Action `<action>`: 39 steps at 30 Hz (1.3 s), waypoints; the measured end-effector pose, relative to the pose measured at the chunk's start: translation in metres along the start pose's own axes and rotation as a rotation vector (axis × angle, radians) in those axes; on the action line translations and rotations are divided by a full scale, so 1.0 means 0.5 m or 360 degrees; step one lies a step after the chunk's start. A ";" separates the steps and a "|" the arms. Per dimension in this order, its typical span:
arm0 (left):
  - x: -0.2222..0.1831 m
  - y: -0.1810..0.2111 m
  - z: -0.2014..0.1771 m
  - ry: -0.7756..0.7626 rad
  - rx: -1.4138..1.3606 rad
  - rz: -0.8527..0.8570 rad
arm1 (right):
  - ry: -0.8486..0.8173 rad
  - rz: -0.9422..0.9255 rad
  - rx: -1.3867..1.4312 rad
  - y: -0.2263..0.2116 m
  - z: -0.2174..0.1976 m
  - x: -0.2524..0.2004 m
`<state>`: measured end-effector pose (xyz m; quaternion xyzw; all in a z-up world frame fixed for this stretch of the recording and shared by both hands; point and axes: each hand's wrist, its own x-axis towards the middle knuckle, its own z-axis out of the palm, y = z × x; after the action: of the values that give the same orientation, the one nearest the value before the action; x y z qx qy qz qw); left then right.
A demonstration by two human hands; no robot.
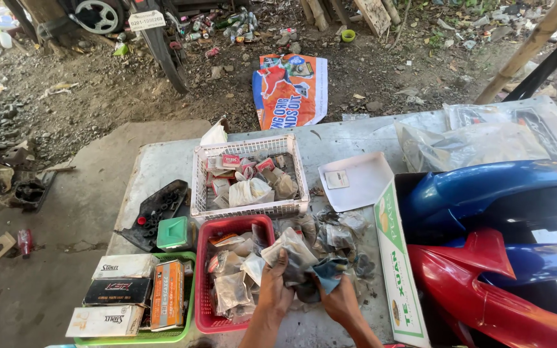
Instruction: Cleaning small motorcycle parts with a cloth.
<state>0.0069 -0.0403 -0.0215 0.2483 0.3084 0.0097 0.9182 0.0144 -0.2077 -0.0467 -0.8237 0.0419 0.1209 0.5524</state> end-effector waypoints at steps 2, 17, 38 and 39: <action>0.021 0.004 -0.020 -0.0016 -0.0017 0.0063 | 0.0130 0.0051 -0.0059 0.075 -0.010 0.027; -0.167 0.071 0.122 -0.0552 -0.0193 -0.0098 | -0.0004 -0.1169 -0.0473 -0.254 -0.029 -0.109; -0.012 -0.062 0.008 -0.0857 -0.2044 -0.1150 | -0.0238 -0.1674 -0.0789 -0.443 -0.080 -0.119; -0.077 -0.031 0.057 -0.0632 -0.1700 -0.0857 | -0.0142 -0.1699 -0.0945 -0.447 -0.082 -0.102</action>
<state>-0.0103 -0.0732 0.0126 -0.3338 0.1363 -0.1155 0.9256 0.0166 -0.1622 0.1816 -0.8440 -0.4351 -0.1317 0.2848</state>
